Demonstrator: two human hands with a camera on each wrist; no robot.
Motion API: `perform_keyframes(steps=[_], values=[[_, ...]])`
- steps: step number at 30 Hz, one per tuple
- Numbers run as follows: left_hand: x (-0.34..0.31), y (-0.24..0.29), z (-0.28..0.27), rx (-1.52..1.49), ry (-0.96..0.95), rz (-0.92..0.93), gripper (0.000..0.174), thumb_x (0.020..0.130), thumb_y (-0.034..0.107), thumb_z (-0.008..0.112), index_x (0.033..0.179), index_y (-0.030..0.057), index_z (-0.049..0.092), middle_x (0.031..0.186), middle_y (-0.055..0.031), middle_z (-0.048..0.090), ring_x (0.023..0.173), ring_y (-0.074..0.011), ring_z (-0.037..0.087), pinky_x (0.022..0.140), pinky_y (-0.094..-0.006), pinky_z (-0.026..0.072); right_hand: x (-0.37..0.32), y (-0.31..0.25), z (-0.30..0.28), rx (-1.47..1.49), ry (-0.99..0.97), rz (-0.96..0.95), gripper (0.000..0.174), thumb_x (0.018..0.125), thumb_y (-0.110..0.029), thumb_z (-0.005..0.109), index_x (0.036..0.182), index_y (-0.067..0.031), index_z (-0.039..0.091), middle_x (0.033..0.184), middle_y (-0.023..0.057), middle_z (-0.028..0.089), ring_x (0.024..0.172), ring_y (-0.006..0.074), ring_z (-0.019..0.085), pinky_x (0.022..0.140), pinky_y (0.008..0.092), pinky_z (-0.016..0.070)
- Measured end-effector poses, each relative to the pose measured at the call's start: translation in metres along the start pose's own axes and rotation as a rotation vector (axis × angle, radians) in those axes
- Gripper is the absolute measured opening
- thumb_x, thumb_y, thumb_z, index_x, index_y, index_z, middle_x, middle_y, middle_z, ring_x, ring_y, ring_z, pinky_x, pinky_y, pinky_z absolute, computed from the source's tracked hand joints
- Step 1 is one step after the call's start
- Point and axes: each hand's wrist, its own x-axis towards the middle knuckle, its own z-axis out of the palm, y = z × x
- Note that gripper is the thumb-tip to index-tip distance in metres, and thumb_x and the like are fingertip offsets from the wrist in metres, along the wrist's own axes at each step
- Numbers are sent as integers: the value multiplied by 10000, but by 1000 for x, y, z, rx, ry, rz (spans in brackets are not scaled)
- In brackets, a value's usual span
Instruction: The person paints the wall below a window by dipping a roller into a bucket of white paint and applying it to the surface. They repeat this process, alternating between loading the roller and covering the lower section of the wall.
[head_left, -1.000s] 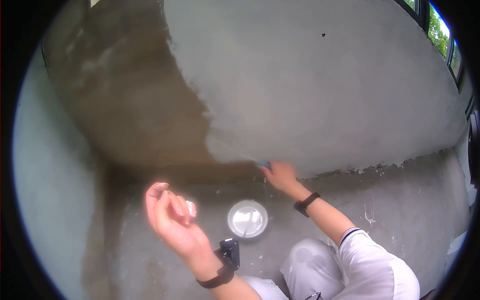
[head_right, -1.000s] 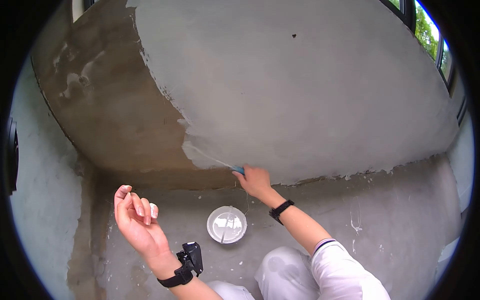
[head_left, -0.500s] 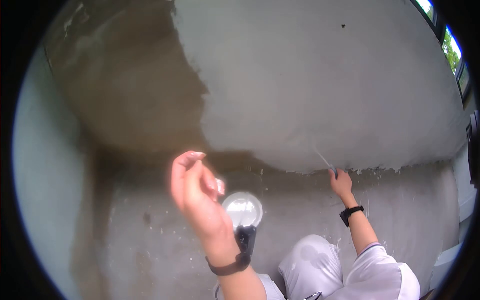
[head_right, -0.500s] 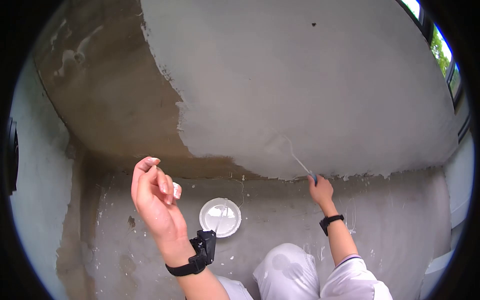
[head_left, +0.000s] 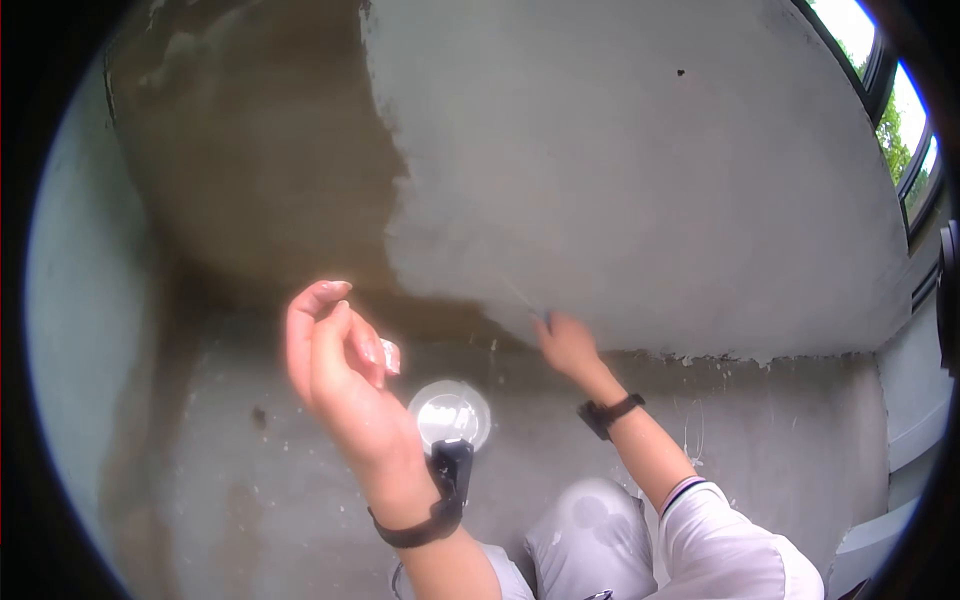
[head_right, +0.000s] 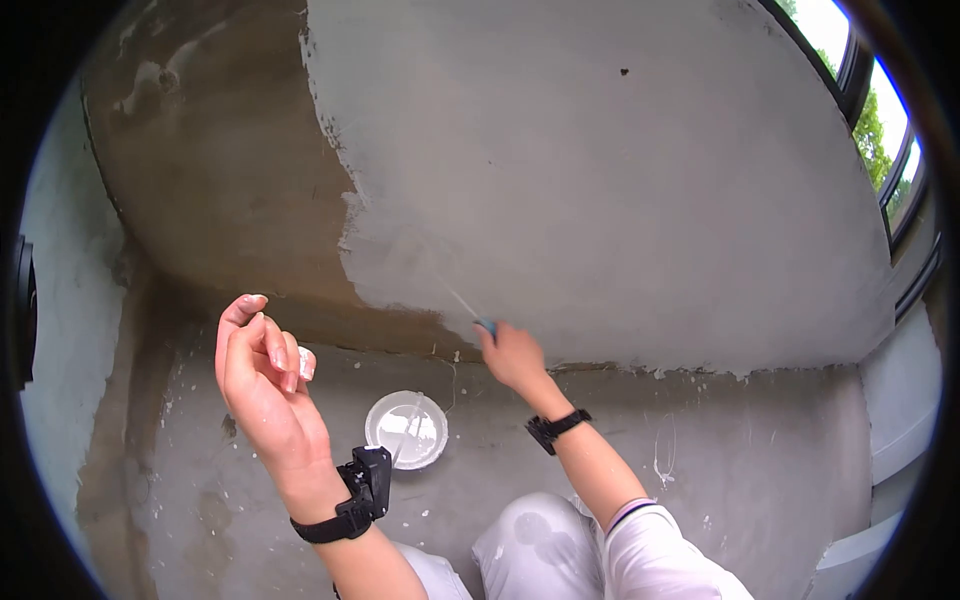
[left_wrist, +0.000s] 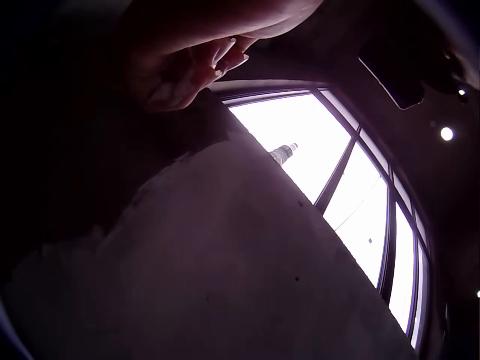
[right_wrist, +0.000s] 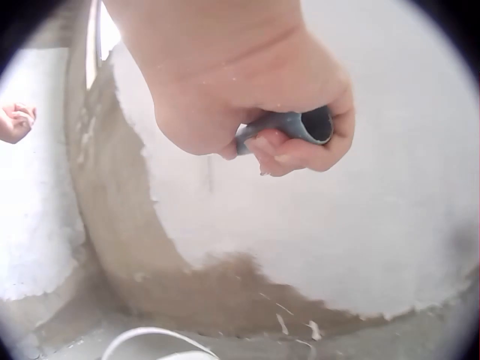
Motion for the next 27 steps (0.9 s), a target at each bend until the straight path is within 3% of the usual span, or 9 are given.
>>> perform_keyframes(steps=[1,4,6,7,13,19,20,24,27], values=[[-2,1,1,15,2,7,161,942,106,455,1047,38,556,596,40,385,491,-41,291,509,-240,290,16,-14,11,106,22,-146,515,987,-463,476,976,24,643,868,273,672,806,485,635,720,554,505],[-6,8,4,34,3,32,157,932,91,443,1027,41,557,597,43,384,489,-35,293,504,-233,284,31,-63,10,162,-126,-239,464,990,-407,506,948,40,618,823,257,672,752,474,639,673,539,515],[-6,11,0,57,23,59,159,926,79,434,1018,40,558,597,44,380,489,-33,295,503,-231,282,33,-73,12,-140,25,-400,396,982,-358,544,931,32,582,769,235,667,709,439,656,621,512,526],[-4,11,-1,59,27,65,156,926,71,439,1022,37,558,597,45,376,489,-33,293,503,-229,281,36,-69,9,-136,20,-404,396,982,-358,544,931,32,582,769,235,667,709,439,656,621,512,526],[3,0,-7,64,38,22,148,933,61,450,1025,35,563,600,50,365,496,-34,293,505,-231,284,17,72,-19,-456,189,-249,363,973,-380,554,931,-21,530,720,180,666,634,378,669,529,467,522],[2,-14,1,42,-6,-4,157,943,77,455,1039,35,572,606,49,369,498,-35,300,507,-230,285,-73,241,-55,-617,135,134,378,986,-390,522,976,-12,514,763,212,673,692,430,676,584,520,533],[2,-14,1,35,-23,3,157,943,78,456,1039,36,573,606,48,371,499,-35,303,507,-230,287,-84,254,-53,-622,160,225,379,990,-388,513,986,-9,515,764,225,670,702,447,673,600,539,532],[6,-9,-1,37,-66,-3,177,938,87,475,1065,17,578,615,43,379,502,-39,311,515,-231,290,-103,263,-35,-606,155,271,412,992,-403,506,975,8,537,747,250,663,707,477,660,632,561,530],[4,-10,-2,63,-63,-9,197,933,84,483,1092,10,572,621,40,381,503,-42,313,522,-232,296,-80,230,-21,-421,84,105,448,989,-414,508,924,25,567,723,270,648,726,492,646,664,558,532]])
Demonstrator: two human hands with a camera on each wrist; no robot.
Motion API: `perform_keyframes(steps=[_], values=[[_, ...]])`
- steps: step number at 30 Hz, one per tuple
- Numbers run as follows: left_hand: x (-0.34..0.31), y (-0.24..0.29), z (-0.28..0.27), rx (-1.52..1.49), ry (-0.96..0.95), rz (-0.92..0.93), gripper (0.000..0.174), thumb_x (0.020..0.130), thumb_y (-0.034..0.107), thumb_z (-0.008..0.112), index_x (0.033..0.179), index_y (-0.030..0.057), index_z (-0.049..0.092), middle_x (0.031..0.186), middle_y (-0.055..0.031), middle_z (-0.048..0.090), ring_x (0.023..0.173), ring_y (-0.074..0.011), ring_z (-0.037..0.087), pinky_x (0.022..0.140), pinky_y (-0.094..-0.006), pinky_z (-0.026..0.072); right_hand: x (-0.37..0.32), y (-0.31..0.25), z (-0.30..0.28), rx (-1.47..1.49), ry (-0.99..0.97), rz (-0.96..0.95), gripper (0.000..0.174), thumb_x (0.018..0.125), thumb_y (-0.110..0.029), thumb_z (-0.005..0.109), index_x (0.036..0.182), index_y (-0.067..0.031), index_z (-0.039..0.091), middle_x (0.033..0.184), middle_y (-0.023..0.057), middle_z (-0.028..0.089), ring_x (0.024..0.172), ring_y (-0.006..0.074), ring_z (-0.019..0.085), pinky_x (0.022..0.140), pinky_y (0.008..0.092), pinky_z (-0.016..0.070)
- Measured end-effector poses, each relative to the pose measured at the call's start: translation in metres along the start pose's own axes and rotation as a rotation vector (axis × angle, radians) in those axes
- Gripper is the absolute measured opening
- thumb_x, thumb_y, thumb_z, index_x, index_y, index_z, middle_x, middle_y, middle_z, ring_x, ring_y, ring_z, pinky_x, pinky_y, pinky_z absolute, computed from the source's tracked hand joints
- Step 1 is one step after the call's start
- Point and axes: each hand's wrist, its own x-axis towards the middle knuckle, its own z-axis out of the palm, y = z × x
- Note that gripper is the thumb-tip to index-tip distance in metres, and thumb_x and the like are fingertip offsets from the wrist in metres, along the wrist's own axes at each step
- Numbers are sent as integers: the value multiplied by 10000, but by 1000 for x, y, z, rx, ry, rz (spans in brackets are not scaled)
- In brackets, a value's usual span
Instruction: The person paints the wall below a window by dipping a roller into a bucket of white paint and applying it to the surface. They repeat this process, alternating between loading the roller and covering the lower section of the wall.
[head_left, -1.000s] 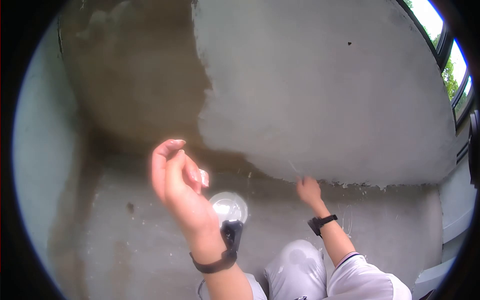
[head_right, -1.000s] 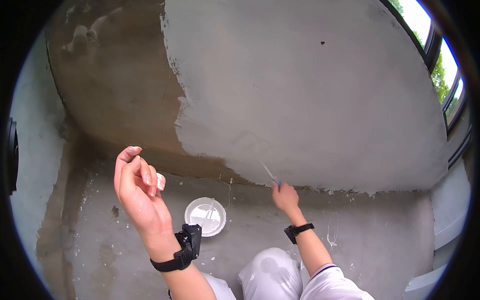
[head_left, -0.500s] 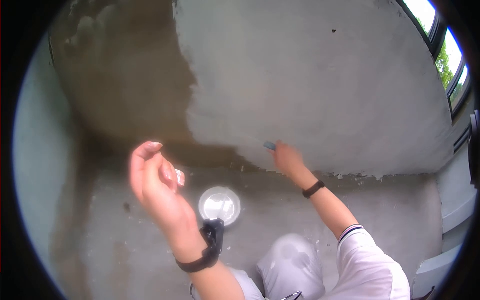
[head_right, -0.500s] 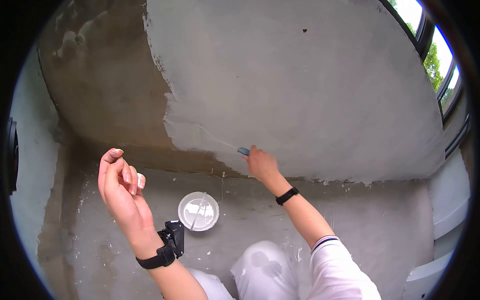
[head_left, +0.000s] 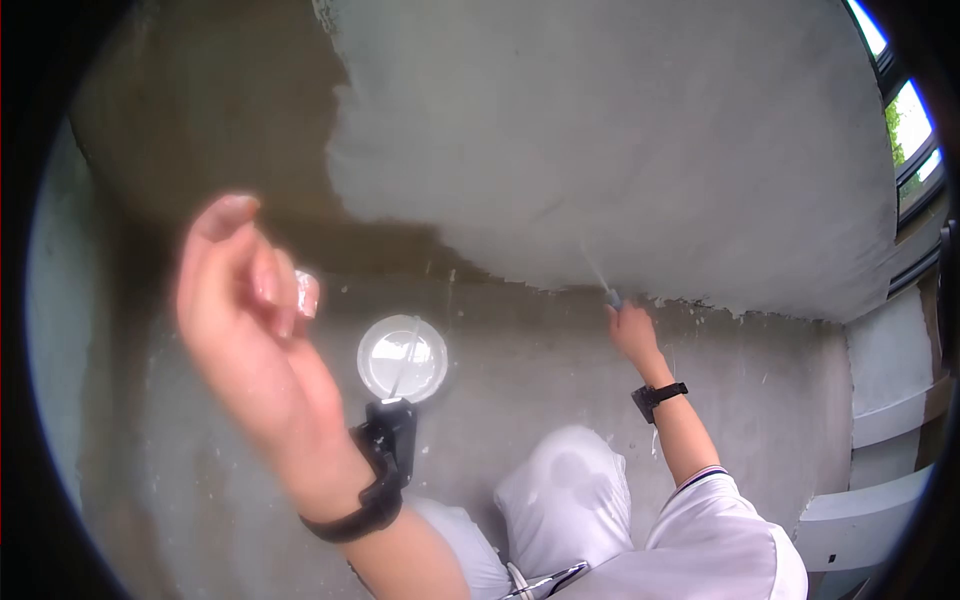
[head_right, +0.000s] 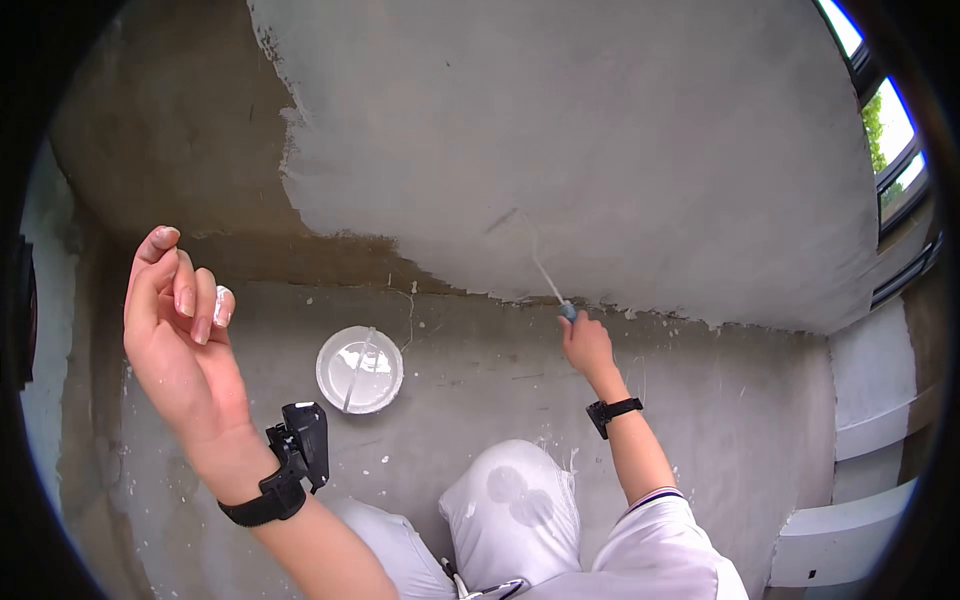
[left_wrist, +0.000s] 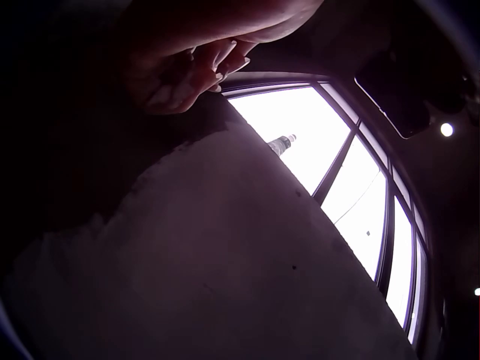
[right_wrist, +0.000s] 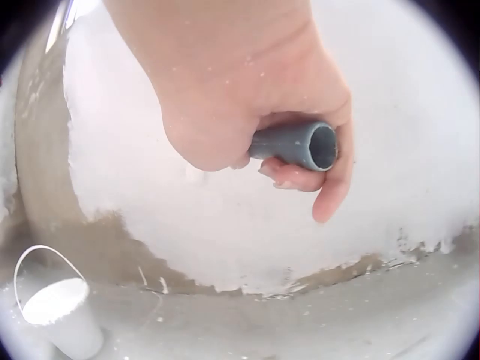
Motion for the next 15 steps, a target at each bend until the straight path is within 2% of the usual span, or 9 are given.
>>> perform_keyframes(steps=[5,8,12,14,15], values=[[0,1,0,-19,3,20,171,931,90,496,1070,22,569,620,44,373,501,-38,309,515,-227,293,47,-120,-33,241,-84,-282,429,986,-386,514,888,28,574,705,257,626,693,468,612,635,545,485],[-2,2,2,21,22,28,150,934,90,494,1047,33,574,613,47,368,496,-35,306,507,-225,290,66,-174,-67,413,-100,-290,419,988,-390,514,890,12,573,708,243,621,698,465,597,629,541,459],[-3,3,3,42,46,23,145,937,92,493,1040,37,579,606,47,365,491,-35,304,505,-225,291,78,-152,-71,445,-33,-306,417,989,-392,514,876,7,555,693,232,604,698,478,576,620,544,438],[-2,3,1,50,47,26,144,938,98,497,1039,35,578,604,48,367,490,-34,304,504,-226,291,68,-99,-75,262,-24,-208,417,993,-403,512,945,6,582,784,249,644,778,459,615,681,529,473],[-2,3,1,40,55,30,144,938,98,497,1039,35,578,604,48,367,490,-34,304,504,-226,291,71,-100,-77,253,-20,-217,417,993,-403,512,945,6,582,784,249,644,778,459,615,681,529,473]])
